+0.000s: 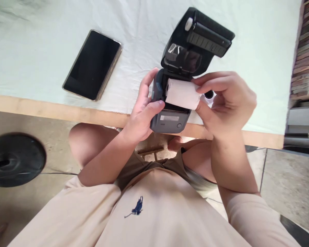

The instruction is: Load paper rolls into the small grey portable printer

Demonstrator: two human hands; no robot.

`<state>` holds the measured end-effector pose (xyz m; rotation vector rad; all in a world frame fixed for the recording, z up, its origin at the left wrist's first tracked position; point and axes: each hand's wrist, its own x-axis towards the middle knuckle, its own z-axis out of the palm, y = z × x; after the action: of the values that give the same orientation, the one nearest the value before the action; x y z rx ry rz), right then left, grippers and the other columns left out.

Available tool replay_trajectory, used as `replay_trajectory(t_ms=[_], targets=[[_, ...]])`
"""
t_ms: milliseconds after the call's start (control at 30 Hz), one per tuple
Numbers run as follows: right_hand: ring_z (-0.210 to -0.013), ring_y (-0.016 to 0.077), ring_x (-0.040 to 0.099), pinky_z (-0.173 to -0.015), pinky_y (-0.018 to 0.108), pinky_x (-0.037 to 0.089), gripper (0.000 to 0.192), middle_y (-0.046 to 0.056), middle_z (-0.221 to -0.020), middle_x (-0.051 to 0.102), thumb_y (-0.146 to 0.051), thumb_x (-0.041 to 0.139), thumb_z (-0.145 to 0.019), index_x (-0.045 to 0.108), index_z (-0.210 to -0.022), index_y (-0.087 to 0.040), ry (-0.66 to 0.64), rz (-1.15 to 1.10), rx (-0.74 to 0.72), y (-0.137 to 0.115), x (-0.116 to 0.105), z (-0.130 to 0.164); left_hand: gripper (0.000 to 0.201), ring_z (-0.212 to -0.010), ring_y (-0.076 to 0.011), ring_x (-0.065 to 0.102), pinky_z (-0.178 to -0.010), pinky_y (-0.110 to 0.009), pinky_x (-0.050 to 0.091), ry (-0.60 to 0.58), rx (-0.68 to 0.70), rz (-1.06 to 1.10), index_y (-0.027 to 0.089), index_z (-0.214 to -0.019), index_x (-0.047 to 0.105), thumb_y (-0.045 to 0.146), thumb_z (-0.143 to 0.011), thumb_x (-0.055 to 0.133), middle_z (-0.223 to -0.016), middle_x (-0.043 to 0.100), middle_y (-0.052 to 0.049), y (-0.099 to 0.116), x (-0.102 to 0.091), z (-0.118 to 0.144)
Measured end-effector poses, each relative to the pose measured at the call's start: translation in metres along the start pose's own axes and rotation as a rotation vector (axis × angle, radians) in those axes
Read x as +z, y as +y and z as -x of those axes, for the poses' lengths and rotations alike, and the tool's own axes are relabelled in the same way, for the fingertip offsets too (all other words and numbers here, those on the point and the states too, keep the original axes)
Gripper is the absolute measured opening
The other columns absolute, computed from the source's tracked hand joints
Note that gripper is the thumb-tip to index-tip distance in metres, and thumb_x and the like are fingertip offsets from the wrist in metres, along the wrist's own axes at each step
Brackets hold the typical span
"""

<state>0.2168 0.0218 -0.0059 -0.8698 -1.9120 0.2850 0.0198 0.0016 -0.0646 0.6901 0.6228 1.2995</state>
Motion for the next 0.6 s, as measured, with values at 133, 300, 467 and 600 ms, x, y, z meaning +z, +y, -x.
replay_trajectory(t_ms=[133, 300, 467, 600], targets=[[-0.099, 0.0242, 0.082, -0.082, 0.042, 0.068, 0.005, 0.001, -0.108, 0.083, -0.028, 0.073, -0.101, 0.075, -0.104, -0.032, -0.037, 0.032, -0.036, 0.003, 0.001, 0.0, 0.078, -0.173, -0.0478, 0.032, -0.137, -0.062, 0.041, 0.05, 0.03, 0.018, 0.03, -0.154, 0.056, 0.048, -0.086, 0.09, -0.163, 0.065, -0.007, -0.001, 0.004, 0.003], [-0.109, 0.0304, 0.083, -0.094, 0.051, 0.065, 0.025, 0.002, -0.099, 0.083, -0.052, 0.066, -0.106, 0.074, -0.094, -0.032, -0.131, 0.113, -0.049, 0.007, -0.003, 0.004, 0.054, -0.166, -0.0432, 0.047, -0.128, -0.058, 0.055, 0.099, 0.022, 0.08, 0.034, -0.14, 0.069, 0.049, -0.09, 0.085, -0.155, 0.072, -0.002, 0.004, 0.012, 0.007], [-0.12, 0.0317, 0.082, -0.102, 0.053, 0.061, 0.031, 0.0, -0.094, 0.083, -0.053, 0.059, -0.108, 0.074, -0.091, -0.032, -0.245, 0.165, -0.036, 0.003, -0.002, 0.005, 0.077, -0.155, -0.0408, 0.06, -0.113, -0.049, 0.066, 0.033, -0.06, -0.033, 0.039, -0.154, 0.058, 0.054, -0.083, 0.086, -0.154, 0.073, 0.003, 0.006, 0.001, 0.005], [-0.135, 0.0356, 0.076, -0.106, 0.056, 0.061, 0.03, 0.001, -0.107, 0.082, -0.061, 0.064, -0.104, 0.076, -0.105, -0.033, -0.261, 0.127, 0.132, -0.005, -0.003, -0.001, 0.097, -0.146, -0.0425, 0.068, -0.104, -0.048, 0.069, 0.02, -0.062, -0.104, 0.042, -0.164, 0.047, 0.044, -0.078, 0.092, -0.151, 0.074, 0.0, 0.002, -0.005, 0.007]])
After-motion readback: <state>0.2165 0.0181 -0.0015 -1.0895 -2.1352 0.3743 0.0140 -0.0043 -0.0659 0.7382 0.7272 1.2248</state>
